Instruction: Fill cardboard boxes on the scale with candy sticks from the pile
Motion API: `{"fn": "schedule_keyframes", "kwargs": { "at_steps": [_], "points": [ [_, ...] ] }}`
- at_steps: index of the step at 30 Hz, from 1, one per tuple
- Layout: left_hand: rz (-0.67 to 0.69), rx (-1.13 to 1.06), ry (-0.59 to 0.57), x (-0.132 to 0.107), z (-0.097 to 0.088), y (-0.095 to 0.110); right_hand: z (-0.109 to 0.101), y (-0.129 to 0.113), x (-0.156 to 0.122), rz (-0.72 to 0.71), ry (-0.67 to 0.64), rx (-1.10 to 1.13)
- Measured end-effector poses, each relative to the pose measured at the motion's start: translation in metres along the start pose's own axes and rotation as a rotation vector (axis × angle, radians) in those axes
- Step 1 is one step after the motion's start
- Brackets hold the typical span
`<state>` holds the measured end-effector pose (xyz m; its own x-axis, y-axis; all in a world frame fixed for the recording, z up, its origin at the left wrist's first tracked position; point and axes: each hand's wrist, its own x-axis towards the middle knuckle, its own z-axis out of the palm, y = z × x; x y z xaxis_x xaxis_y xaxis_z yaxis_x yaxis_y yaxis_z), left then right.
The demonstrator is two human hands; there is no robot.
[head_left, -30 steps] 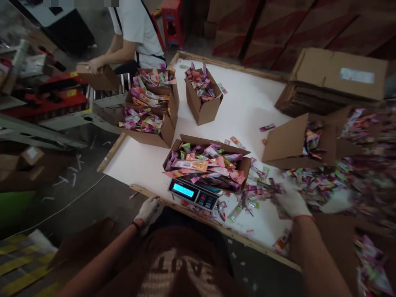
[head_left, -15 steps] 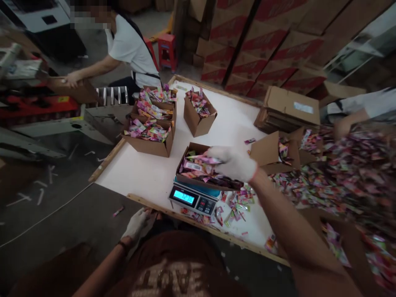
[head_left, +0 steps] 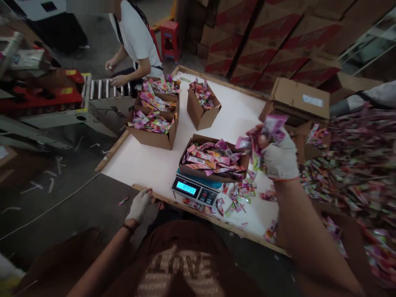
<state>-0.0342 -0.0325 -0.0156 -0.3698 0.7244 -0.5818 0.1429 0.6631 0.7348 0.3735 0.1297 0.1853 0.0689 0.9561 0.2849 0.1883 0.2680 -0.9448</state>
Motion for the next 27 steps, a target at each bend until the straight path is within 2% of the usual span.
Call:
{"fn": "schedule_keyframes", "kwargs": {
  "at_steps": [2, 6, 9, 11, 14, 17, 21, 24, 27],
  "points": [
    [0.031, -0.084, 0.005, 0.009, 0.005, 0.025, -0.011, -0.002, -0.006, 0.022, 0.081, -0.065],
    [0.111, -0.309, 0.04, 0.015, 0.016, 0.073, -0.022, -0.004, -0.017, 0.048, 0.126, -0.154],
    [0.153, -0.382, 0.017, 0.008, 0.025, 0.099, -0.014, -0.006, -0.019, 0.008, 0.082, -0.138],
    [0.154, -0.397, -0.006, 0.003, 0.03, 0.107, -0.003, -0.007, -0.018, -0.032, 0.009, -0.148],
    [0.128, -0.397, -0.017, -0.005, 0.036, 0.107, 0.017, -0.005, -0.013, -0.1, -0.141, -0.156],
    [0.093, -0.382, -0.009, -0.01, 0.04, 0.097, 0.036, 0.001, -0.005, -0.169, -0.307, -0.15],
    [0.055, -0.365, 0.009, -0.016, 0.04, 0.08, 0.046, 0.006, 0.009, -0.264, -0.519, -0.158],
    [0.046, -0.349, 0.01, -0.017, 0.039, 0.07, 0.039, 0.003, 0.016, -0.124, -0.497, -0.101],
    [0.043, -0.336, 0.021, -0.016, 0.04, 0.063, 0.025, -0.001, 0.017, 0.022, -0.363, -0.032]
  ]
}}
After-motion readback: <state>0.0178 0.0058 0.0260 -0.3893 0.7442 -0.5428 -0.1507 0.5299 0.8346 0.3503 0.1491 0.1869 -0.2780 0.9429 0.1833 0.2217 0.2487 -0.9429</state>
